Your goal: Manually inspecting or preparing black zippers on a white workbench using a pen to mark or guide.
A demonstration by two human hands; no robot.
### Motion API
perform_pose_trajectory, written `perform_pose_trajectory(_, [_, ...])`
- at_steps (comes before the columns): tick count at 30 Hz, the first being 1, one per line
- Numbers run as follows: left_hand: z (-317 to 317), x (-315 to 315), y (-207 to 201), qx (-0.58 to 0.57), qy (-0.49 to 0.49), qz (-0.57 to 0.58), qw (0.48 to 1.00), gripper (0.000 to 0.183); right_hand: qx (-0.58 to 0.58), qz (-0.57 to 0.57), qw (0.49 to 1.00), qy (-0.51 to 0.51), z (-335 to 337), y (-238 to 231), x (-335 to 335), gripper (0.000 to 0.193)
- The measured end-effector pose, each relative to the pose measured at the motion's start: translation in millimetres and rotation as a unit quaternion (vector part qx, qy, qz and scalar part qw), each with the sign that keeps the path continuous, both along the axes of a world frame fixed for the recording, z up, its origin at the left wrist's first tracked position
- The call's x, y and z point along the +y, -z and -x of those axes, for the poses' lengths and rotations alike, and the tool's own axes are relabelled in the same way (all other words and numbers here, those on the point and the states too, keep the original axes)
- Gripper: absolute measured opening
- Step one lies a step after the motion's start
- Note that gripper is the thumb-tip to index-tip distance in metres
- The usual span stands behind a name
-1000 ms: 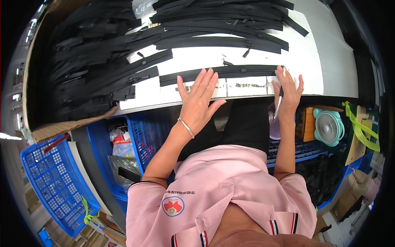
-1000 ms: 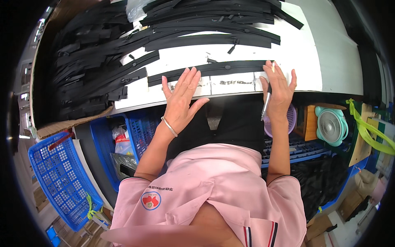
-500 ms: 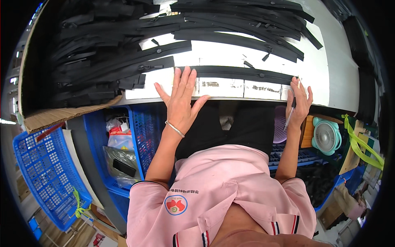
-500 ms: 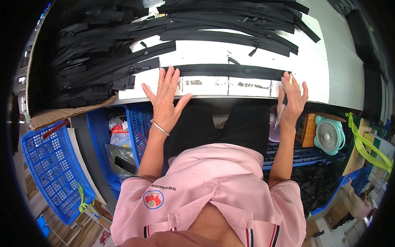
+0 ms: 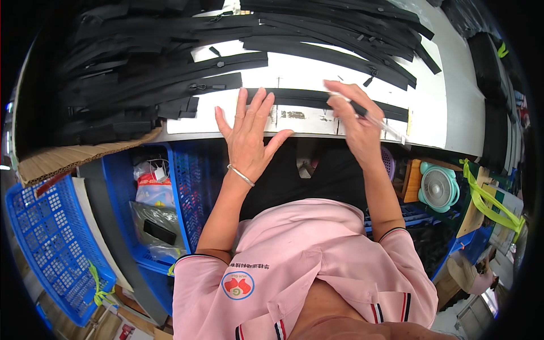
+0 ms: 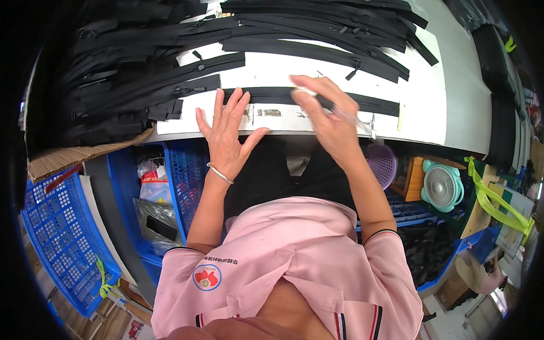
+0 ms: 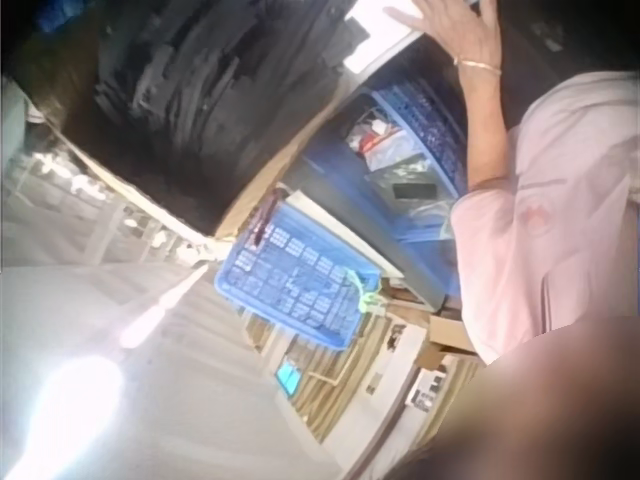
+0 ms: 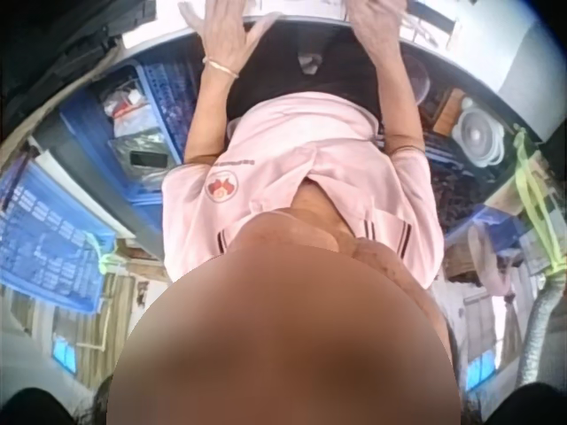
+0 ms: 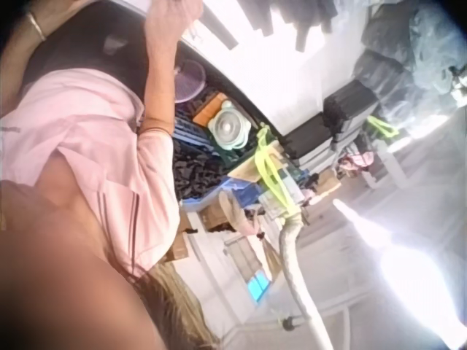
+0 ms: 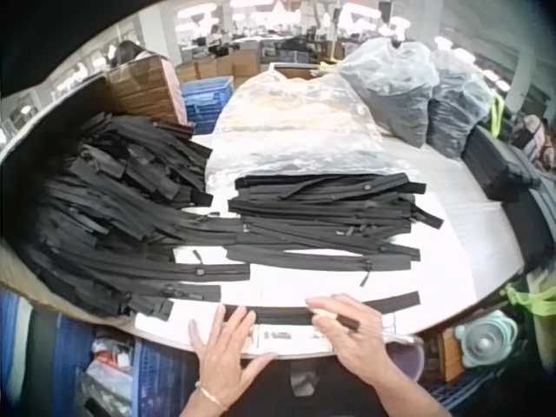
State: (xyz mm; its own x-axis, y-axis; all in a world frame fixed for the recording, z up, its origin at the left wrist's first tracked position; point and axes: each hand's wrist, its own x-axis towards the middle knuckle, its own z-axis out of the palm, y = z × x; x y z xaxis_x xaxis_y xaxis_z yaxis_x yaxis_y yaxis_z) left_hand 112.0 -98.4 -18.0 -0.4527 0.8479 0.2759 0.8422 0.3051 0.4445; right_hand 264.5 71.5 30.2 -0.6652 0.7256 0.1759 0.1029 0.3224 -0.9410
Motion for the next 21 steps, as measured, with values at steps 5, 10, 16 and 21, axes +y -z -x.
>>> perform_pose_trajectory(5, [1, 0, 0, -0.021, 0.001, -0.003, 1.0, 0.073, 0.007, 0.046, 0.999, -0.018, 51, 11, -11, 0.016])
perform_pose_trajectory(10, [1, 0, 1, -0.009, 0.0, 0.0, 1.0, 0.072, -0.037, 0.056, 0.998, -0.018, 64, 26, -14, 0.012])
perform_pose_trajectory(16, [1, -1, 1, -0.013, 0.004, -0.001, 1.0, 0.071, -0.071, 0.031, 0.996, -0.032, 62, 28, -12, 0.016])
perform_pose_trajectory(21, [1, 0, 1, -0.012, 0.001, -0.002, 1.0, 0.071, -0.08, 0.028, 0.996, -0.035, 64, 31, -13, 0.017])
